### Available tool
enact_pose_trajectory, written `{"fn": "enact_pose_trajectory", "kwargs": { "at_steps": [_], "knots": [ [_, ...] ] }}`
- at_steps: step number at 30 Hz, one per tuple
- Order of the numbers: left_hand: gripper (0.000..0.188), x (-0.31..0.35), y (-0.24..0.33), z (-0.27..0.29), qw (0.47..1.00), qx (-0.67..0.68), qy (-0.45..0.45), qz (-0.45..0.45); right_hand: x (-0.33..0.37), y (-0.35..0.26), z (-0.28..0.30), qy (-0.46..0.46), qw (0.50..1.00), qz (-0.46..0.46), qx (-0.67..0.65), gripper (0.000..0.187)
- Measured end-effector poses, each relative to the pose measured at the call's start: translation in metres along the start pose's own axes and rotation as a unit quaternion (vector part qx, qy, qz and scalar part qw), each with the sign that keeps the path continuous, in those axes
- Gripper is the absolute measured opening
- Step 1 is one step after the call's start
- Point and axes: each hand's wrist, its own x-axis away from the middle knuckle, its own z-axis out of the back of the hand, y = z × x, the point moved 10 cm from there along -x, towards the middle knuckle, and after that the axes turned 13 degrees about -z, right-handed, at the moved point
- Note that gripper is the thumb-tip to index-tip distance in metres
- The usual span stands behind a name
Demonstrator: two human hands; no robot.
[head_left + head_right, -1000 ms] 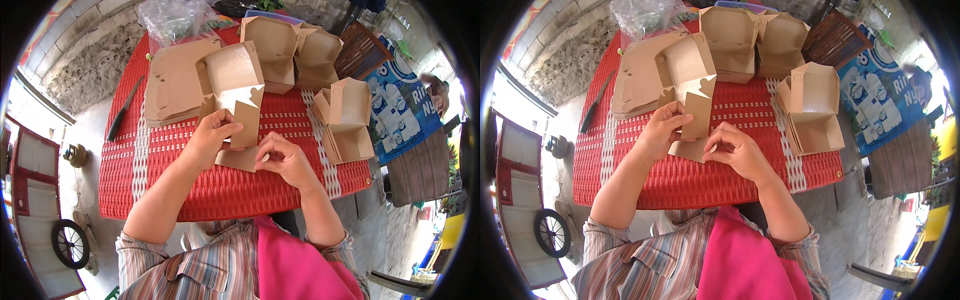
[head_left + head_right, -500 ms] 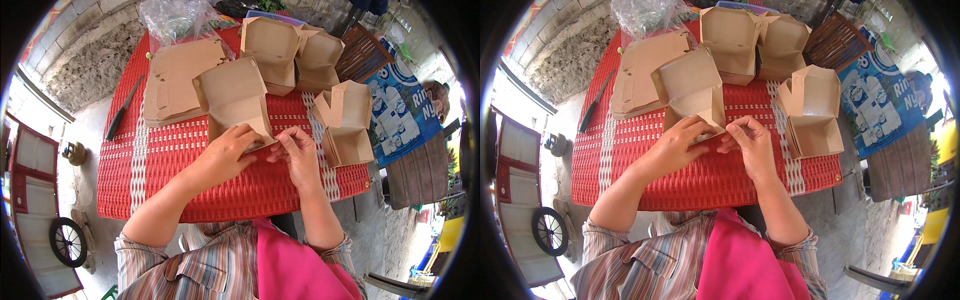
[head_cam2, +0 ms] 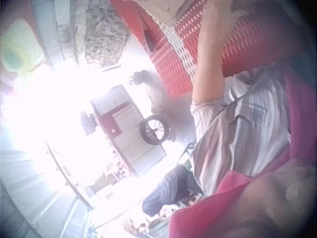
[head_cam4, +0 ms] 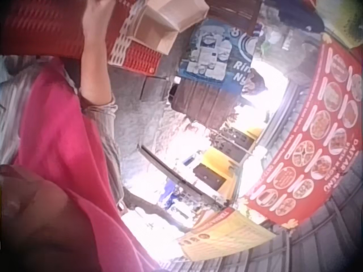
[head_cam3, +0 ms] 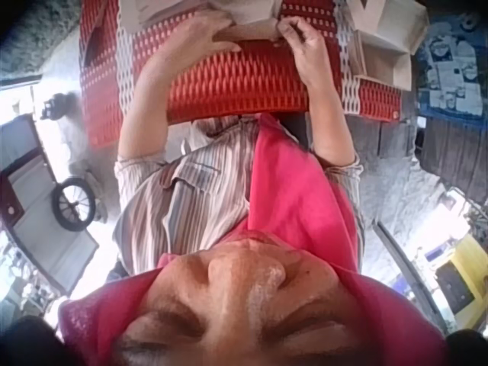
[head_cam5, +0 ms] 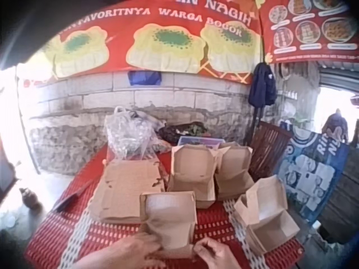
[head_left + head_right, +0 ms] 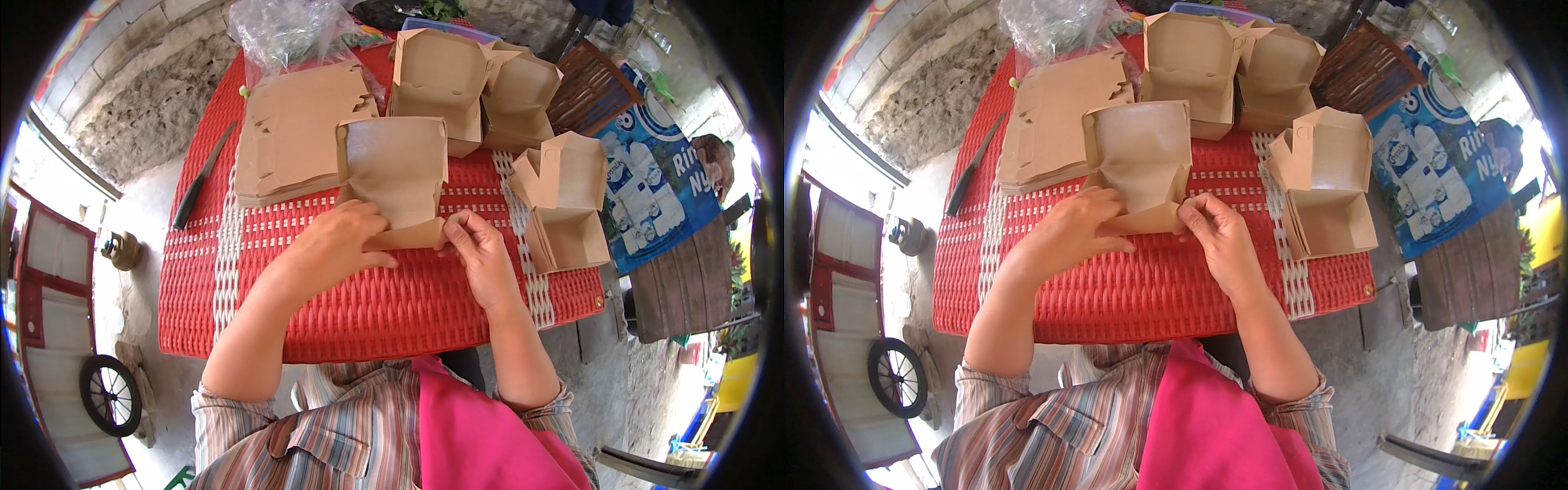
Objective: The person assembles flat cardboard food containers by folding the sides and interlocking the tabs to form a box shape. They handle the cardboard pieces by hand, folding them into a three-dimensional container and stacking the finished boxes on the table.
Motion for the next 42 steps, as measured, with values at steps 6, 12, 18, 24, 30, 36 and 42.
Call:
{"fn": "enact_pose_trajectory", "kwargs": {
  "at_steps": [6,12,18,24,30,36,42],
  "knots": [
    [0.032,0.017,-0.032,-0.005,0.957,0.216,-0.136,0.136,-0.006,0.017,0.005,-0.035,0.991,-0.062,-0.112,0.020],
    [0.039,0.014,-0.038,-0.003,0.962,0.231,-0.081,0.121,-0.005,0.016,-0.002,-0.046,0.994,-0.057,-0.082,0.020],
    [0.041,0.016,-0.036,-0.030,0.902,0.349,-0.029,0.255,0.008,0.010,-0.039,-0.147,0.986,-0.007,0.080,0.012],
    [0.027,0.008,-0.021,-0.038,0.908,0.349,0.009,0.232,0.012,0.009,-0.050,-0.176,0.980,-0.036,0.079,0.013],
    [0.012,0.009,-0.023,-0.025,0.885,0.390,0.071,0.243,0.006,0.007,-0.025,-0.126,0.980,-0.100,-0.120,0.014],
    [0.014,0.004,-0.019,-0.020,0.877,0.408,0.143,0.210,0.007,-0.004,-0.024,-0.118,0.989,-0.014,-0.090,0.010],
    [0.009,0.008,-0.013,-0.029,0.805,0.530,0.148,0.222,0.011,-0.011,-0.030,-0.132,0.989,0.032,-0.060,0.015]
  ]
}}
